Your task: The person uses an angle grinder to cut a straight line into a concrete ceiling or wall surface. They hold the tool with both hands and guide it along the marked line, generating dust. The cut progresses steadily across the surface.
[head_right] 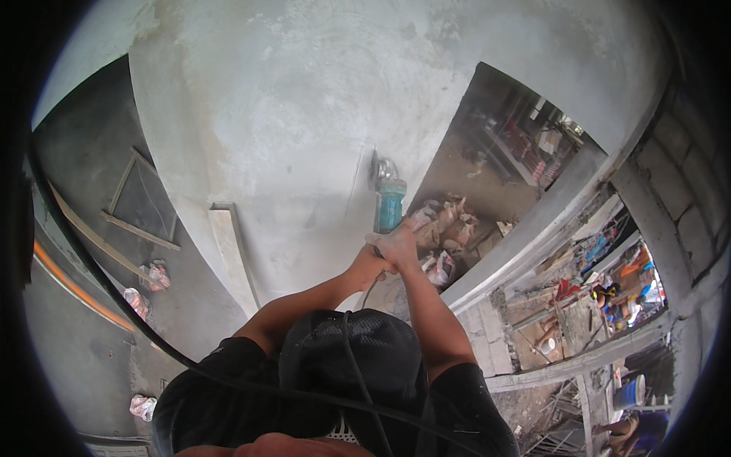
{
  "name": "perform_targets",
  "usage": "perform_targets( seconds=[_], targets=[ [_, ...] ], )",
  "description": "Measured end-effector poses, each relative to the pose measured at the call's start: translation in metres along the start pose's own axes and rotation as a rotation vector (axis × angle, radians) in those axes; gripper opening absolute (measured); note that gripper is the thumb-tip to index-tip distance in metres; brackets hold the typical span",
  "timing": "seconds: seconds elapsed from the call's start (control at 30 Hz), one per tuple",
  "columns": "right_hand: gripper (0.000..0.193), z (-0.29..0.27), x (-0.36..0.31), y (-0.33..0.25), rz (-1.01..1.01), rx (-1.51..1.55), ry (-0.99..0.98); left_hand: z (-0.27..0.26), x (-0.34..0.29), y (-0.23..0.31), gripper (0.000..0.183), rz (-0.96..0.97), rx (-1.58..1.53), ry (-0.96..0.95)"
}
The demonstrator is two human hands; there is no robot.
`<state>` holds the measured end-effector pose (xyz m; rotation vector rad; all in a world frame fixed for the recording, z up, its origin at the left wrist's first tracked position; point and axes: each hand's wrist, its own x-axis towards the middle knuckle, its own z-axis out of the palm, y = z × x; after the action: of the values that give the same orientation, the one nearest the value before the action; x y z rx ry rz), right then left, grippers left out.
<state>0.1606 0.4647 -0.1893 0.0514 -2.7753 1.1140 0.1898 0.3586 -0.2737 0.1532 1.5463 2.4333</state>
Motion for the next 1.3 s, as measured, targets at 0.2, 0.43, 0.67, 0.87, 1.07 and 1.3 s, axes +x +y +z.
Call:
perform_targets(
  seconds=[0.2, 0.43, 0.67, 0.87, 1.07, 1.3],
  targets=[
    [0.095, -0.003, 0.0, -0.005, -0.045, -0.012, 0.051, 0.001, 0.001, 0.006, 0.047, 0.009, 0.028, -0.004],
    [0.094, -0.009, -0.014, -0.029, 0.021, -0.011, 0.003, -0.001, -0.002, 0.01, 0.046, 0.017, 0.011, 0.025],
    [0.098, -0.007, -0.01, -0.024, 0.057, -0.046, 0.004, 0.0, -0.004, 0.012, 0.047, 0.02, 0.009, 0.026],
    [0.097, -0.004, -0.01, -0.021, 0.038, -0.044, 0.01, -0.007, 0.002, 0.005, 0.052, -0.019, 0.012, -0.023],
    [0.095, -0.007, -0.015, -0.024, 0.021, 0.017, -0.001, 0.002, -0.013, 0.018, 0.044, -0.013, -0.011, 0.026],
    [0.098, -0.013, -0.014, -0.029, -0.03, 0.05, 0.086, 0.0, -0.012, 0.025, 0.046, 0.068, 0.076, -0.021]
  ],
)
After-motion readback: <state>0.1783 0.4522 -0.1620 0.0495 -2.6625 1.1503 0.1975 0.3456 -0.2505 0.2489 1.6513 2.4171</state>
